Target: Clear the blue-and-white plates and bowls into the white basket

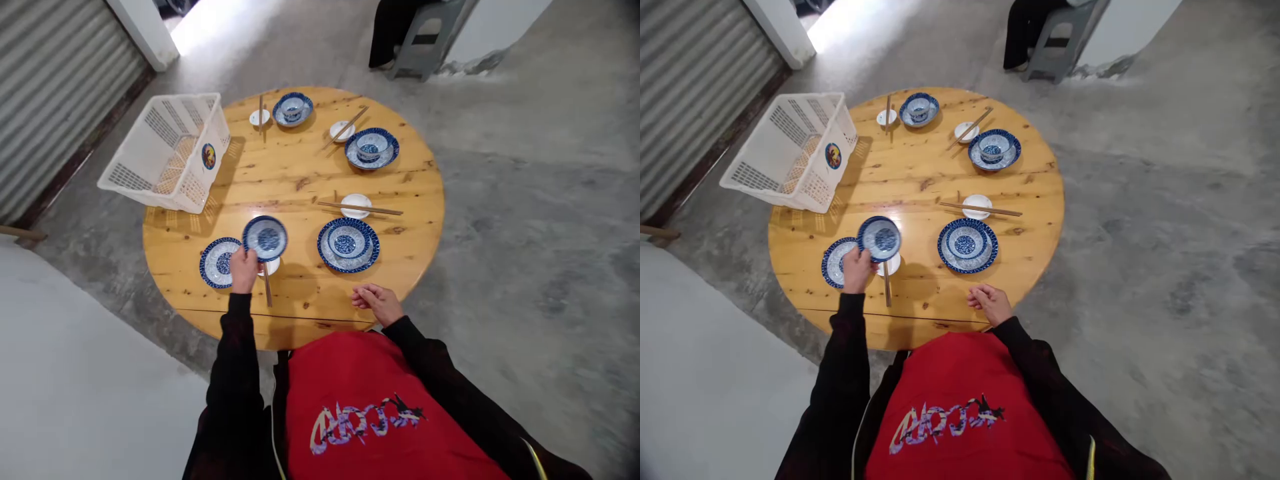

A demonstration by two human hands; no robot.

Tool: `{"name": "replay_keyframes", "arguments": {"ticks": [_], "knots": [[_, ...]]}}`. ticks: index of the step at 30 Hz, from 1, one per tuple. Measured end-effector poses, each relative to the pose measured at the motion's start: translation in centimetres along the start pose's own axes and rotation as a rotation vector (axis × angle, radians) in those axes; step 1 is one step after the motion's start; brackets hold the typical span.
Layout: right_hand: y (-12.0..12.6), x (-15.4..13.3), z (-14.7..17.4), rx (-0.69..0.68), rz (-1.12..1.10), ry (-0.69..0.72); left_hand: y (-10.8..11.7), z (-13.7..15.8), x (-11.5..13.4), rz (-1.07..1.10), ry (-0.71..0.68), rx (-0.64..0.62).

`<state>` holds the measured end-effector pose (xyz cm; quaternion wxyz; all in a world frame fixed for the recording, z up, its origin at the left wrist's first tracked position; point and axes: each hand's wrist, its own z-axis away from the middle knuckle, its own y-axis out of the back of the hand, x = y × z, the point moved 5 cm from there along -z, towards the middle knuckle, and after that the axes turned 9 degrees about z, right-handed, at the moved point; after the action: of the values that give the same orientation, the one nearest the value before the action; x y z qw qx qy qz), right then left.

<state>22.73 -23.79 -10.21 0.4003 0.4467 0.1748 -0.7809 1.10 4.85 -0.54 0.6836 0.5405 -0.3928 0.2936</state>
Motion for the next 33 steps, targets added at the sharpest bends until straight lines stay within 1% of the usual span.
{"name": "replay_keyframes", "arguments": {"ticks": [2, 4, 5, 7, 8, 10, 13, 16, 22, 28, 33], "knots": [[0.3, 0.2, -0.2, -0.013, -0.010, -0.015, -5.0, 1.2, 2.7, 0.056, -0.027, -0.175], [0.7, 0.1, -0.4, -0.009, -0.030, -0.016, -9.5, 2.4, 4.8, 0.060, -0.035, -0.273], [1.1, 0.1, -0.5, -0.001, -0.041, -0.012, -11.4, 2.8, 5.6, 0.028, -0.053, -0.307], [1.9, 0.0, -0.8, 0.023, -0.057, -0.002, -14.4, 3.6, 6.9, -0.076, -0.084, -0.353], [2.3, 0.1, -0.9, 0.035, -0.059, 0.001, -15.4, 3.8, 7.3, -0.138, -0.095, -0.368], [3.1, 0.4, -1.0, 0.047, -0.057, 0.001, -16.9, 4.1, 7.9, -0.263, -0.102, -0.387], [3.6, 1.0, -1.2, 0.038, -0.048, -0.002, -17.9, 4.2, 8.2, -0.427, -0.100, -0.398], [3.8, 1.4, -1.2, 0.035, -0.058, -0.009, -18.5, 4.3, 8.1, -0.514, -0.104, -0.417], [4.3, 1.1, -1.9, 0.061, -0.081, -0.022, -19.2, 4.3, 7.6, -0.541, -0.114, -0.415], [4.8, 0.0, -2.9, 0.089, -0.048, 0.021, -19.6, 4.3, 7.1, -0.567, -0.080, -0.444], [4.9, 0.3, -3.0, 0.085, -0.012, 0.045, -19.9, 4.5, 6.5, -0.557, -0.082, -0.454]]}}
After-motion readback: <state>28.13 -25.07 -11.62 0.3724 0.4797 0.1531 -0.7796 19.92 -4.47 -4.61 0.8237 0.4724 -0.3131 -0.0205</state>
